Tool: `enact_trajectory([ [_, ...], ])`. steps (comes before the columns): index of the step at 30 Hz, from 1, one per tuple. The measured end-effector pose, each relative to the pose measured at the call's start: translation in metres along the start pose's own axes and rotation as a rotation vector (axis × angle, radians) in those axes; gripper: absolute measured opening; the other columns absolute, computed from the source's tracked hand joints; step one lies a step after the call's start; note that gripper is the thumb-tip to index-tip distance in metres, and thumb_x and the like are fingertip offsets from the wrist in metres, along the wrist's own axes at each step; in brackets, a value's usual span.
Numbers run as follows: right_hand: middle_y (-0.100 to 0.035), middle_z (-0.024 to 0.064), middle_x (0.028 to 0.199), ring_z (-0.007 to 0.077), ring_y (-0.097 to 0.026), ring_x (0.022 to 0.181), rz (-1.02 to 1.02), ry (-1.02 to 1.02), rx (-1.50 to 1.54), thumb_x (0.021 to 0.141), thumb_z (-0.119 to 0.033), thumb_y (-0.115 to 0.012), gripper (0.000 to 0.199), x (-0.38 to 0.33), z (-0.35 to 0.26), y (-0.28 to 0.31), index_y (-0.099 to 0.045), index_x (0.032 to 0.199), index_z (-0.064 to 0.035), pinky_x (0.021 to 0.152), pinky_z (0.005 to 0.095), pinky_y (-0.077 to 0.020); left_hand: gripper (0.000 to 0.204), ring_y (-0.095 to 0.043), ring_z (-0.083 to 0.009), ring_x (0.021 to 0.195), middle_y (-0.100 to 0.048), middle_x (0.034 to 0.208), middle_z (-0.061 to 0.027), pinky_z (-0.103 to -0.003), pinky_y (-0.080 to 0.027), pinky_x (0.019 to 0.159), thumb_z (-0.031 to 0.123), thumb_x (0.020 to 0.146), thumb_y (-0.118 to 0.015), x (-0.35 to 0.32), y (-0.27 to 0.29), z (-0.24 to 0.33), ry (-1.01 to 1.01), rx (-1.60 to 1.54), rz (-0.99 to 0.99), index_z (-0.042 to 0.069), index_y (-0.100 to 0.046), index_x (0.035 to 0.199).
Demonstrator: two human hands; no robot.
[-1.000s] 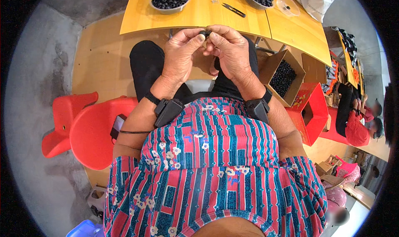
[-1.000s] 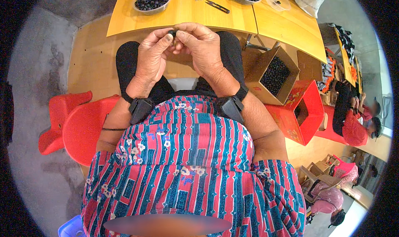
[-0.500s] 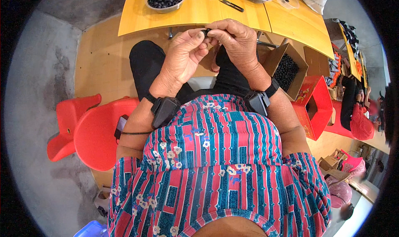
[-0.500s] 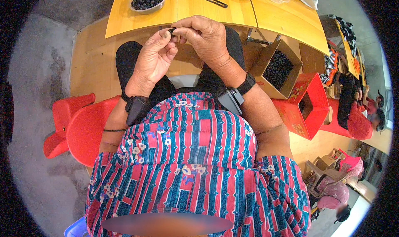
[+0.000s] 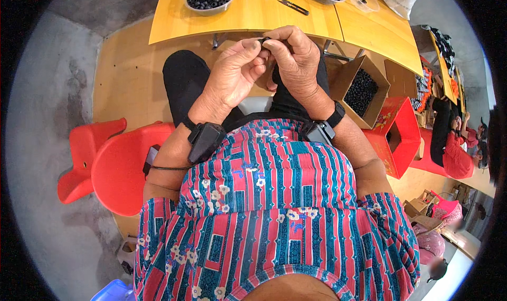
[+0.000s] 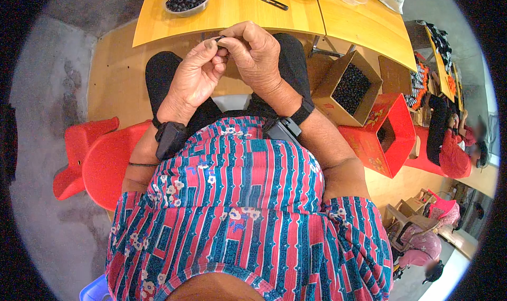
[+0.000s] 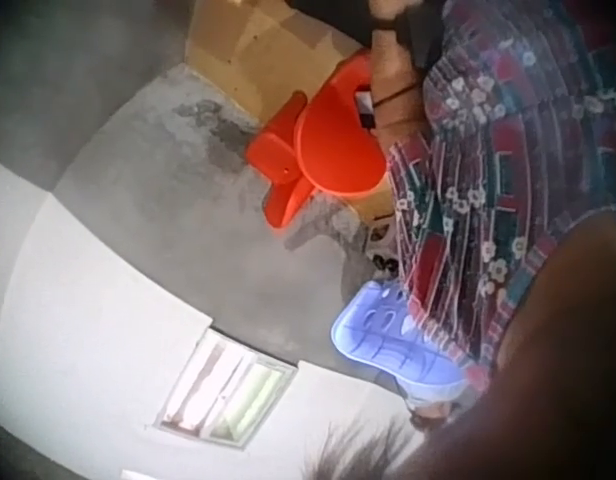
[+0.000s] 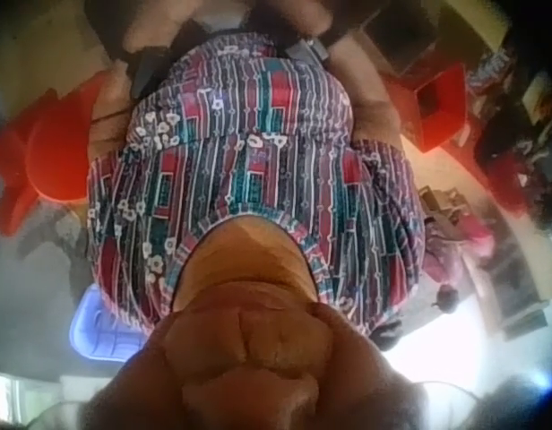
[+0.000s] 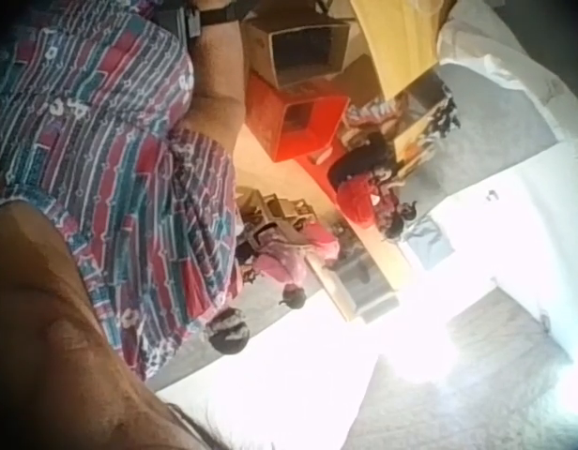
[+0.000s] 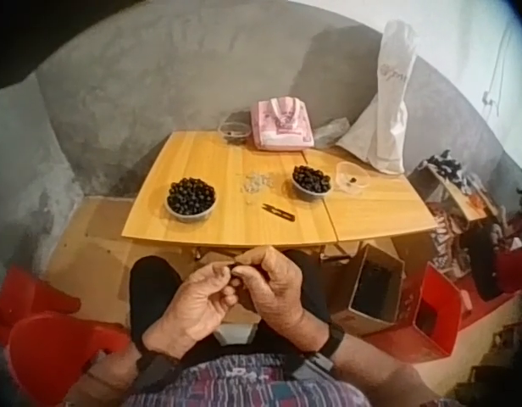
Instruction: The person assembles small circular plastic components with rubber gaskets by hand.
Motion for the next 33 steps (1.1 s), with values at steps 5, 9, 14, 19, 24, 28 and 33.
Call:
enact_trajectory([
  [5, -0.062, 0.0051, 0.069, 0.0092, -0.059, 0.061, -0.116, -0.130, 0.191, 0.078, -0.006, -0.061, 0.005, 0.001, 0.011, -0.007, -0.060, 0.080, -0.0010, 0.057, 0.0230, -0.0483, 0.015, -0.057, -0.0078, 0.068, -0.059, 0.084, -0.0049, -0.017, -0.050, 0.063, 0.013, 0.087, -0.058, -0.001, 0.004, 0.000, 0.032, -0.009, -0.013, 0.002, -0.058, 0.096],
  [9, -0.063, 0.0041, 0.074, 0.0079, -0.058, 0.064, -0.041, -0.206, 0.331, 0.080, -0.005, -0.060, 0.005, -0.006, 0.010, -0.011, -0.060, 0.082, -0.0006, 0.058, 0.0218, -0.0484, 0.015, -0.056, -0.0076, 0.069, -0.059, 0.084, -0.0047, -0.017, -0.050, 0.064, 0.013, 0.087, -0.058, 0.000, -0.003, -0.002, 0.009, -0.007, -0.020, 0.002, -0.058, 0.096],
  [14, -0.063, 0.0041, 0.085, 0.0078, -0.056, 0.072, 0.018, -0.372, 0.663, 0.083, -0.003, -0.058, 0.006, -0.015, 0.023, -0.018, -0.060, 0.088, 0.0006, 0.067, 0.0207, -0.0476, 0.014, -0.056, -0.0079, 0.070, -0.059, 0.083, -0.0037, -0.017, -0.050, 0.065, 0.013, 0.087, -0.058, -0.001, 0.004, -0.003, -0.018, -0.006, 0.019, 0.002, -0.059, 0.096],
  [19, -0.063, 0.0044, 0.084, 0.0085, -0.057, 0.073, -0.002, -0.385, 0.681, 0.083, -0.002, -0.058, 0.009, -0.015, 0.024, -0.017, -0.060, 0.090, 0.0018, 0.069, 0.0214, -0.0477, 0.016, -0.058, -0.0085, 0.071, -0.061, 0.086, -0.0048, -0.019, -0.051, 0.067, 0.012, 0.087, -0.058, -0.003, 0.001, 0.000, -0.051, 0.045, 0.030, 0.001, -0.060, 0.099],
  [24, -0.063, 0.0046, 0.085, 0.0091, -0.058, 0.073, -0.004, -0.383, 0.712, 0.083, -0.002, -0.057, 0.010, -0.012, 0.024, -0.016, -0.061, 0.091, 0.0022, 0.069, 0.0217, -0.0481, 0.020, -0.059, -0.0089, 0.074, -0.063, 0.091, -0.0069, -0.020, -0.051, 0.069, 0.010, 0.087, -0.057, -0.004, -0.005, 0.007, -0.075, 0.124, 0.019, 0.000, -0.059, 0.104],
  [28, -0.063, 0.0048, 0.085, 0.0097, -0.058, 0.073, -0.006, -0.400, 0.717, 0.083, -0.002, -0.058, 0.011, -0.014, 0.027, -0.015, -0.061, 0.092, 0.0023, 0.069, 0.0218, -0.0485, 0.020, -0.061, -0.0106, 0.076, -0.062, 0.093, -0.0083, -0.020, -0.052, 0.070, 0.008, 0.087, -0.056, -0.005, -0.007, 0.011, -0.092, 0.258, 0.017, -0.001, -0.057, 0.105],
  [33, -0.062, 0.0041, 0.085, 0.0095, -0.057, 0.072, 0.031, -0.412, 0.809, 0.082, -0.002, -0.058, 0.012, -0.015, 0.029, -0.016, -0.062, 0.092, 0.0019, 0.067, 0.0210, -0.0477, 0.021, -0.059, -0.0104, 0.079, -0.062, 0.093, -0.0066, -0.020, -0.050, 0.070, 0.007, 0.086, -0.057, -0.003, 0.001, 0.011, -0.110, 0.348, 0.041, 0.000, -0.058, 0.106],
])
Point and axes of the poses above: each hand's wrist, its own x-axis towards the middle knuckle, its own y-axis out of the back of the hand, z = x × y, the point moved 6 cm from there along x, towards the middle knuckle
